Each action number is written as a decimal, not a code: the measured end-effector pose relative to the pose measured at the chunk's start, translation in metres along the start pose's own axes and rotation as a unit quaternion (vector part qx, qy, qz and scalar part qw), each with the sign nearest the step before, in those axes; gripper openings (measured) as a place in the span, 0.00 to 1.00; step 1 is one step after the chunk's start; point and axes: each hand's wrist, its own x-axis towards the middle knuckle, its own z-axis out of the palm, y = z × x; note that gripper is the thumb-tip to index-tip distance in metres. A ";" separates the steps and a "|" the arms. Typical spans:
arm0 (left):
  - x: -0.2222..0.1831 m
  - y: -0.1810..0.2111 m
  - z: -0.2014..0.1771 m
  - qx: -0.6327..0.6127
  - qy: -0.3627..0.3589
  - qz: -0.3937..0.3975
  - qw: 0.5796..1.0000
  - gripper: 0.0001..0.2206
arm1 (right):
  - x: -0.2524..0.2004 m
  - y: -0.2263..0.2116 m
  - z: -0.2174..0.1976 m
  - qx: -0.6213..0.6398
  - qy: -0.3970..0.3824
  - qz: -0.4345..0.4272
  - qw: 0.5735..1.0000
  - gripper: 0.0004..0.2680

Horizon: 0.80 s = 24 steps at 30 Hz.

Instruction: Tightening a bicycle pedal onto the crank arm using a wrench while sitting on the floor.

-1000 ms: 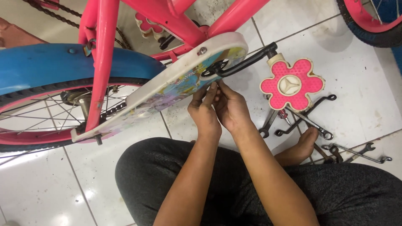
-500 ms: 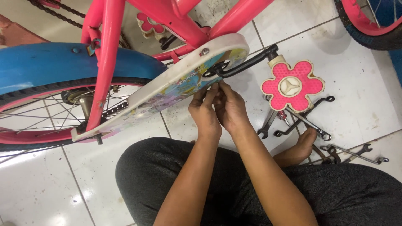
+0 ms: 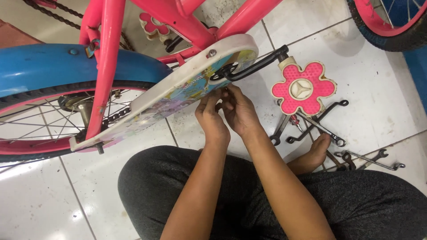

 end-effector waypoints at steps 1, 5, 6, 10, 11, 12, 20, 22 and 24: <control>0.001 0.000 0.001 0.000 -0.001 0.000 1.000 0.09 | 0.001 0.000 -0.001 0.000 0.000 -0.001 1.000 0.06; 0.003 0.000 0.002 0.000 -0.002 0.002 1.000 0.09 | 0.002 0.002 -0.006 -0.024 -0.013 0.000 1.000 0.06; 0.003 0.000 0.002 0.000 -0.002 0.002 1.000 0.09 | 0.003 0.003 -0.008 -0.027 -0.022 -0.001 0.999 0.06; -0.003 0.001 0.000 0.001 -0.003 0.004 1.000 0.09 | 0.003 0.009 -0.013 -0.042 -0.031 -0.018 0.998 0.08; -0.005 0.001 0.000 0.000 -0.002 0.007 1.000 0.09 | 0.002 0.010 -0.014 -0.041 -0.028 -0.025 0.998 0.09; -0.006 0.001 -0.001 -0.001 -0.001 0.009 1.000 0.09 | 0.002 0.011 -0.015 -0.040 -0.024 -0.031 0.998 0.10; 0.001 -0.004 -0.001 0.003 0.003 0.007 1.000 0.08 | 0.018 0.021 -0.025 -0.069 -0.037 -0.049 0.996 0.18; 0.003 -0.004 0.000 0.003 0.003 0.009 1.000 0.08 | 0.021 0.022 -0.025 -0.058 -0.035 -0.042 0.997 0.19; 0.002 -0.004 -0.001 0.004 0.005 0.007 1.000 0.08 | 0.021 0.024 -0.026 -0.066 -0.042 -0.039 0.996 0.19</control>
